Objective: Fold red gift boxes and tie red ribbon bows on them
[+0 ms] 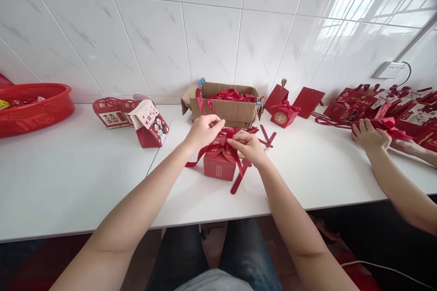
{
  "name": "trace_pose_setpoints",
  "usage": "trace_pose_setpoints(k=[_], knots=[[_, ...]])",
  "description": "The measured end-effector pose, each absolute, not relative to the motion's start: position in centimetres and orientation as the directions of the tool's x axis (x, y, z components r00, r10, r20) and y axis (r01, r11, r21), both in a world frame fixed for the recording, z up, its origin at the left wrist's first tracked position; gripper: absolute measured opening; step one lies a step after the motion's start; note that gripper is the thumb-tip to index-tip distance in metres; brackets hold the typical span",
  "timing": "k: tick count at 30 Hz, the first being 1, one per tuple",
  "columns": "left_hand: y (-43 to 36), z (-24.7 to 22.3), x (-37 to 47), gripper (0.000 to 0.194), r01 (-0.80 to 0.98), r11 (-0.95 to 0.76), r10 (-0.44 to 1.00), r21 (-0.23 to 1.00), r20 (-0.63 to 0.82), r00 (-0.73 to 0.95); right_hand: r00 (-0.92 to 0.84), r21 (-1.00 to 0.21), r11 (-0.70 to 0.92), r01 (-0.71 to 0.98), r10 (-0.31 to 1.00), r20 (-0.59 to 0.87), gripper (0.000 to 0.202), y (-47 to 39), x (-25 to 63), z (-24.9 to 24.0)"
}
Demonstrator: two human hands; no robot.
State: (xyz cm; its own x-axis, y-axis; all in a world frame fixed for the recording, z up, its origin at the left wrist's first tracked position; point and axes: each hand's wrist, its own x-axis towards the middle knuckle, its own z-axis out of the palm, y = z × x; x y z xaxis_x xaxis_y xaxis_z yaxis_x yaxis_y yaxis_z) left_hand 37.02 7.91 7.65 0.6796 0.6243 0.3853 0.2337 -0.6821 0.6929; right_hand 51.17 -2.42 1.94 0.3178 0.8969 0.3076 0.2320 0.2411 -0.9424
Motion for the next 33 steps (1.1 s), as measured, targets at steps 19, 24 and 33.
trace_pose_setpoints(k=[19,24,33], knots=[[10.7,6.3,32.9,0.03,0.385,-0.647,0.541,0.659,0.04,0.84,0.037,-0.998,0.004,0.062,0.999,0.006,0.024,-3.5,51.3,3.9],[9.7,10.9,33.0,0.019,0.259,-0.798,0.39,0.544,0.139,0.91,0.154,-0.947,-0.094,0.306,0.987,-0.049,0.014,-2.7,50.7,5.6],[9.2,12.4,39.0,0.015,0.183,-0.899,0.311,0.398,0.286,0.906,-0.036,-0.928,0.018,0.372,0.999,0.005,0.019,-2.6,50.3,6.4]])
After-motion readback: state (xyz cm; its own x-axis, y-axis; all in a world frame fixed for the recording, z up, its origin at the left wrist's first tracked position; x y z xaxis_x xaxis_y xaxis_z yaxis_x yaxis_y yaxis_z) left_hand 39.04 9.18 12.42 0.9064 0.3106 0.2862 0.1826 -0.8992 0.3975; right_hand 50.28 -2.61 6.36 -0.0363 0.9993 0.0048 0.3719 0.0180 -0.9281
